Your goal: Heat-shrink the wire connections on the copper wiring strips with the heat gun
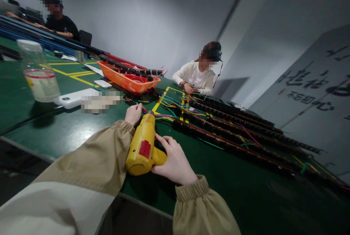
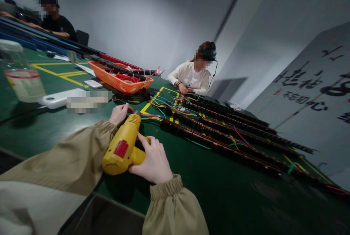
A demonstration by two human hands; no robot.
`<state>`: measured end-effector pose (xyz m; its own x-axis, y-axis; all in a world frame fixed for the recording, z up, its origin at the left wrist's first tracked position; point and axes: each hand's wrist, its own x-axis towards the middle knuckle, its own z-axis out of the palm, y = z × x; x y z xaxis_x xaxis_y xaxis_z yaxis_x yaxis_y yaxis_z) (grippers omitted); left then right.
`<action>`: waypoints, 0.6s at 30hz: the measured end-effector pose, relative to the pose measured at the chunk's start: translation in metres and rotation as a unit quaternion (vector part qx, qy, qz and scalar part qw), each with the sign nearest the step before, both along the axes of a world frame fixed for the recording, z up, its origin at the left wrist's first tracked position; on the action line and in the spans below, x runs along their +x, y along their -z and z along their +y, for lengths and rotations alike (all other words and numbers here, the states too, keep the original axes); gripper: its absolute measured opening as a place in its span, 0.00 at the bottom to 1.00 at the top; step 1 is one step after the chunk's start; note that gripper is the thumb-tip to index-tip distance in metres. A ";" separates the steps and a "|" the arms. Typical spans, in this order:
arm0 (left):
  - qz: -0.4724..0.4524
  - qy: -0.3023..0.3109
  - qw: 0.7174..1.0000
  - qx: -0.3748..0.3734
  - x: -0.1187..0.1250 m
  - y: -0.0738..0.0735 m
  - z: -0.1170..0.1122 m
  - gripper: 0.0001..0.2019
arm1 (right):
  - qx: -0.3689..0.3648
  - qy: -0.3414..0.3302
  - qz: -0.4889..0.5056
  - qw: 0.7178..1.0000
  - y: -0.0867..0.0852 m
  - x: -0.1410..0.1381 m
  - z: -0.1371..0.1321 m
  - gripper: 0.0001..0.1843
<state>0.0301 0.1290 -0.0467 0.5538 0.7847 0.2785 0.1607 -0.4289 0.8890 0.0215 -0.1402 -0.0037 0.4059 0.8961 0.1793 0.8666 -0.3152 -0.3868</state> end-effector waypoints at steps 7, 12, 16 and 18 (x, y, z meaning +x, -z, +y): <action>-0.016 0.007 0.999 -0.047 -0.004 -0.003 -0.001 0.25 | 0.004 -0.016 0.002 1.000 0.000 -0.003 0.010 0.53; -0.029 0.010 0.998 -0.048 -0.005 -0.003 0.000 0.20 | 0.003 -0.028 0.020 0.999 0.001 0.004 0.007 0.52; -0.040 0.010 0.998 -0.044 -0.002 -0.001 0.004 0.20 | -0.002 -0.034 0.038 0.999 0.001 0.015 0.001 0.51; -0.037 0.007 0.999 -0.040 -0.002 0.000 0.004 0.20 | -0.003 -0.034 0.042 0.999 0.001 0.021 -0.003 0.51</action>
<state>0.0284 0.1334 -0.0463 0.5453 0.7981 0.2562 0.0883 -0.3586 0.9293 0.0425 -0.1437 -0.0044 0.3575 0.9232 0.1410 0.8506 -0.2595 -0.4574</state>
